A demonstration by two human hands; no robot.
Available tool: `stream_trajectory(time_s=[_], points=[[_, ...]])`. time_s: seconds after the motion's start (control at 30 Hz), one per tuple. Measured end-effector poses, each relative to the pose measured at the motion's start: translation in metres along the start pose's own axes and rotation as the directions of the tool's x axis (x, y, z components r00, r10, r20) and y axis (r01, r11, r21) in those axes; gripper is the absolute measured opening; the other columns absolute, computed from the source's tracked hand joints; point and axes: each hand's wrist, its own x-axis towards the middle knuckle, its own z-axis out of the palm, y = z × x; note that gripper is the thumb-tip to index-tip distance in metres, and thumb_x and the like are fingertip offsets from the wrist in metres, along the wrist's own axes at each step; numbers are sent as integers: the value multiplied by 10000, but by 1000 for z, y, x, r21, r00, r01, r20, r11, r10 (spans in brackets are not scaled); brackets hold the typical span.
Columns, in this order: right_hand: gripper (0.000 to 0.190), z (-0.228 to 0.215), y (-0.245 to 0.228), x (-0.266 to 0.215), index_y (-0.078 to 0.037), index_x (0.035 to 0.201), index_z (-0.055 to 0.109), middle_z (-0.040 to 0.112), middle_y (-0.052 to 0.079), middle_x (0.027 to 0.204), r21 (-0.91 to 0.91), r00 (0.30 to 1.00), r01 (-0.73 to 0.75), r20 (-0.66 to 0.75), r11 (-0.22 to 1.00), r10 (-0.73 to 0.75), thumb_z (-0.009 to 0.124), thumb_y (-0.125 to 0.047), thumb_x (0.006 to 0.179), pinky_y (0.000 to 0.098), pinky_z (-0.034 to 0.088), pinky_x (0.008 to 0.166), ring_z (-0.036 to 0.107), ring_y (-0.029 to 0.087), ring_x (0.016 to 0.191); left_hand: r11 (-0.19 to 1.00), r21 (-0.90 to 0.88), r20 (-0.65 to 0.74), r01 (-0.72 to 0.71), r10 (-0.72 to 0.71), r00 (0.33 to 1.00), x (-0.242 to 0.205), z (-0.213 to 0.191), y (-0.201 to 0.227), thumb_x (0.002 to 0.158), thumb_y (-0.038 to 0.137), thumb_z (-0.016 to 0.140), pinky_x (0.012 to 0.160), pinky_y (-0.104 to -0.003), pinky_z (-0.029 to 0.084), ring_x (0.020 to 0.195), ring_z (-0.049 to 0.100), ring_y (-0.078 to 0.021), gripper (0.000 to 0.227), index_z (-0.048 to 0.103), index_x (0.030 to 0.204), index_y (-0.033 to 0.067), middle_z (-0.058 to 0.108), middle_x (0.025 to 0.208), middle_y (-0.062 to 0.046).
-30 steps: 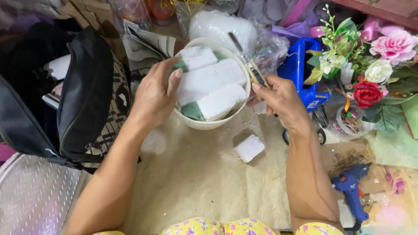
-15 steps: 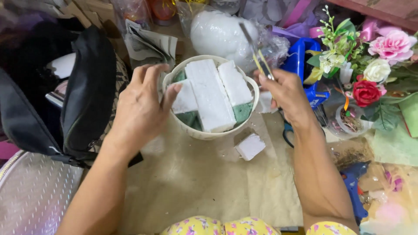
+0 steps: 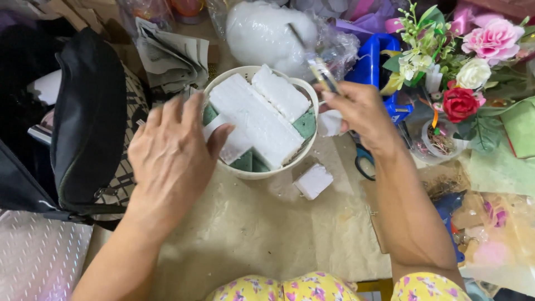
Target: Trimming and fitting pieces of floral foam into a small white basket to prepare for a floral arrangement.
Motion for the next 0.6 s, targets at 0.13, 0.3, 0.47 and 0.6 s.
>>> stream_trajectory(time_s=[0.13, 0.3, 0.47, 0.6], points=[[258, -8, 13, -22, -30, 1162, 711, 771, 89, 1147, -75, 993, -44, -111, 996, 36, 559, -179, 1017, 203, 413, 430, 766, 155, 889, 929, -275, -15, -246, 251, 968, 20, 4, 31, 1073, 526, 487, 1139, -534, 410, 1369, 503, -432, 594, 589, 1431, 63, 553, 1467, -291], [287, -12, 40, -44, -26, 1162, 720, 785, 130, 1035, 15, 979, -140, -148, 990, 141, 590, -211, 985, 222, 401, 446, 723, 143, 766, 876, -370, 244, -310, 413, 877, 45, 45, 65, 962, 796, 231, 1158, -646, 204, 1497, 93, -560, 910, 269, 1625, 175, 157, 1614, -376], [302, -17, 63, -54, -23, 1166, 705, 772, 135, 1029, 77, 981, -118, -144, 990, 128, 596, -241, 988, 217, 401, 454, 718, 167, 742, 892, -341, 312, -297, 406, 859, 46, 49, 60, 926, 859, 261, 1176, -585, 192, 1516, 121, -499, 990, 281, 1614, 147, 132, 1634, -350], [308, -15, 63, -54, -22, 1170, 713, 779, 145, 1023, 89, 986, -115, -115, 989, 125, 603, -242, 984, 212, 405, 455, 716, 165, 748, 898, -296, 310, -324, 412, 857, 44, 51, 60, 898, 908, 323, 1196, -549, 172, 1512, 152, -490, 1044, 270, 1619, 156, 157, 1624, -360]])
